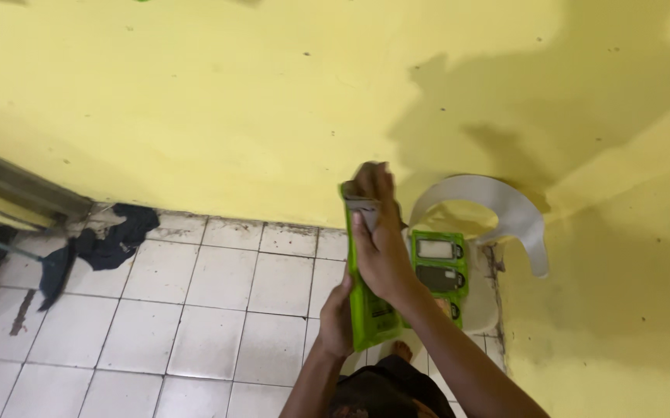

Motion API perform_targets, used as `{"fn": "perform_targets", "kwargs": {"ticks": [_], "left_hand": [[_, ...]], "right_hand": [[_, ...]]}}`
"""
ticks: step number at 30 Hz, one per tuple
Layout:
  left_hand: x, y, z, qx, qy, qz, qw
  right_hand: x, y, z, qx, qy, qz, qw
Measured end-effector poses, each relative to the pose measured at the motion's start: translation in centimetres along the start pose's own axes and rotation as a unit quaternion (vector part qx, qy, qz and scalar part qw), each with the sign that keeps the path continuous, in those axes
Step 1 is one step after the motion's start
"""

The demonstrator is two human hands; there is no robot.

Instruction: The person repeatedly picks up packaged phone cases from a wall grid, places them on a white plastic chair, wipes them with a cloth, and returns them to the grid. The person handles several different phone case packages one at a time throughout the episode.

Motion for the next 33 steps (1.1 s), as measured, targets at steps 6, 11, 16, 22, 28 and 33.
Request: {"fn": "perform_targets", "kwargs": {"ticks": [6,11,16,22,28,33], "left_hand": [[-0.5,-4.6,-0.2,0.266,-0.062,0.05,0.961],[-0.9,-8.9,0.6,0.408,-0.131,0.151,0.891],[-3.9,-15.9,7.0,0.512,-0.516,0.306,0.615],[-17.5,-25.0,-4.7,0.452,-0.157,-0.152,0.865],[-21.4,-22.5,-14.2,0.554,-0.154,-0.112,0.81],[-26.7,-19.8,-19.2,0.553,-0.163,-0.225,0.786]], "right_hand": [[4.7,5.8,-0.1,-0.101,-0.166,0.111,0.975],[10.7,13.4,-4.8,-0.082,-0.208,0.153,0.962],[23.1,19.0,-8.8,-0.019,-0.285,0.278,0.917],[39.9,26.8,-12.9,0.149,-0.323,0.375,0.856],[54.8,35.7,-5.0,0.088,-0.429,0.548,0.713],[65.1,38.1,3.1,-0.059,-0.21,0.473,0.854]]}}
Point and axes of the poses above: each hand's wrist, its own y-axis away from the middle knuckle, its own z-axis out of the palm, x = y × z, the point moved 9 cm from there along -y, towards the middle knuckle, and after that the axes turned 15 degrees about -z, right-handed, at the moved point
